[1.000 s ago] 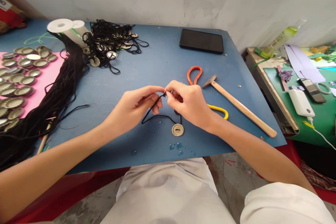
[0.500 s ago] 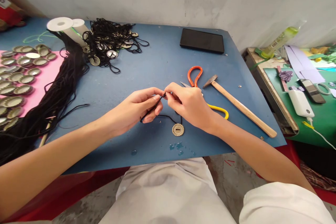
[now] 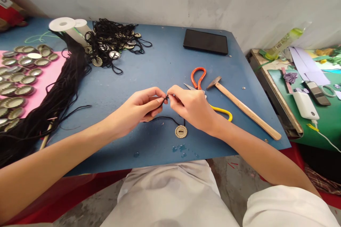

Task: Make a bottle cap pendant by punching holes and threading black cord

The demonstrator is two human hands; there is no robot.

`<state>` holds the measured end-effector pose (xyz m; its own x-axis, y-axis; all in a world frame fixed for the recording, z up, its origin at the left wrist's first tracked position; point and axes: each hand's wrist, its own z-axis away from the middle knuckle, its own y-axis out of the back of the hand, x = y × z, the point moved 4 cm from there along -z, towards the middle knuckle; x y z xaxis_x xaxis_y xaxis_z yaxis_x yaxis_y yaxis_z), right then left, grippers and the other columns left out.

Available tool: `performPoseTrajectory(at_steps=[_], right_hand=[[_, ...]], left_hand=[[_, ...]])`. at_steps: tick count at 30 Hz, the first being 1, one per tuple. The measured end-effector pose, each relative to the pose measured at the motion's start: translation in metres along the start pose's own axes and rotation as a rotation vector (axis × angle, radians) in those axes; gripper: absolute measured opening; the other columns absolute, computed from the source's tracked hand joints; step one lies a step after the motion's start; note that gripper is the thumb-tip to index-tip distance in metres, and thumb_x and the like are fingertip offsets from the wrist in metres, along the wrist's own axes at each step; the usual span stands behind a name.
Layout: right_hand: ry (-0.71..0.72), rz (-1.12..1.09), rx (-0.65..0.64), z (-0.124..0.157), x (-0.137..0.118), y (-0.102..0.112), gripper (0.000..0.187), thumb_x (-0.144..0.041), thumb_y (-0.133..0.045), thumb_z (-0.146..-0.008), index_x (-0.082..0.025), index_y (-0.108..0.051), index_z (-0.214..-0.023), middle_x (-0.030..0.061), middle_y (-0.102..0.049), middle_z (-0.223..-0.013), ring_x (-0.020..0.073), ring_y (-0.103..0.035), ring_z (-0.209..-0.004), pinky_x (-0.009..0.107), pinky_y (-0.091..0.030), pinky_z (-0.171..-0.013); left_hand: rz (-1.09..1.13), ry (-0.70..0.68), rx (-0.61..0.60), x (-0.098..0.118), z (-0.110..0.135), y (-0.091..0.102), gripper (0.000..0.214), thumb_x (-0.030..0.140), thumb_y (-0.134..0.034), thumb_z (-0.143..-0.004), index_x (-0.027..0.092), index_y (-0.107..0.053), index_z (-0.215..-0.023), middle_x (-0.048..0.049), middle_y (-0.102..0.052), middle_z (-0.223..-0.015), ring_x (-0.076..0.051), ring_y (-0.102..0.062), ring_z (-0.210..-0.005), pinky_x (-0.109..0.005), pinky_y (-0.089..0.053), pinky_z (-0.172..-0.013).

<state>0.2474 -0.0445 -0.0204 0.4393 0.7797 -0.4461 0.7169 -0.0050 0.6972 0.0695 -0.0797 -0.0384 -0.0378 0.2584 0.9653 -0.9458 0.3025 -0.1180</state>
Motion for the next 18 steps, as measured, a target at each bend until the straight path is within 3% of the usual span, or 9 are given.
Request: performPoseTrajectory(at_steps=[5,9,18], right_hand=[[-0.108,-0.109,-0.044,-0.001,0.001,-0.001,0.013,-0.018,-0.060,-0.100,-0.023,-0.069,-0.093,-0.0060,-0.064,-0.064,0.0108,-0.053,-0.055,0.025,-0.046,-0.063],[-0.165,-0.205,-0.065,-0.002,0.001,0.000,0.011,-0.017,-0.060,-0.098,-0.023,-0.067,-0.092,-0.0063,-0.065,-0.063,0.0112,-0.053,-0.055,0.027,-0.046,-0.062],[-0.191,-0.290,-0.085,-0.004,-0.001,0.001,0.012,-0.014,-0.059,-0.093,-0.023,-0.062,-0.086,-0.0074,-0.061,-0.061,0.0110,-0.051,-0.055,0.028,-0.043,-0.062]], left_hand=[[-0.116,-0.107,0.072,0.006,0.003,0.003,0.010,0.029,-0.065,-0.098,0.021,-0.066,-0.092,0.0047,-0.047,-0.067,-0.011,-0.036,-0.060,-0.023,-0.026,-0.053],[-0.260,-0.206,0.127,0.012,0.004,0.006,0.013,0.029,-0.063,-0.094,0.020,-0.070,-0.088,0.0022,-0.057,-0.073,-0.012,-0.042,-0.064,-0.026,-0.030,-0.057],[-0.400,-0.306,0.103,0.021,0.004,0.003,0.016,0.028,-0.060,-0.092,0.018,-0.071,-0.086,-0.0006,-0.067,-0.082,-0.015,-0.055,-0.076,-0.027,-0.042,-0.068]])
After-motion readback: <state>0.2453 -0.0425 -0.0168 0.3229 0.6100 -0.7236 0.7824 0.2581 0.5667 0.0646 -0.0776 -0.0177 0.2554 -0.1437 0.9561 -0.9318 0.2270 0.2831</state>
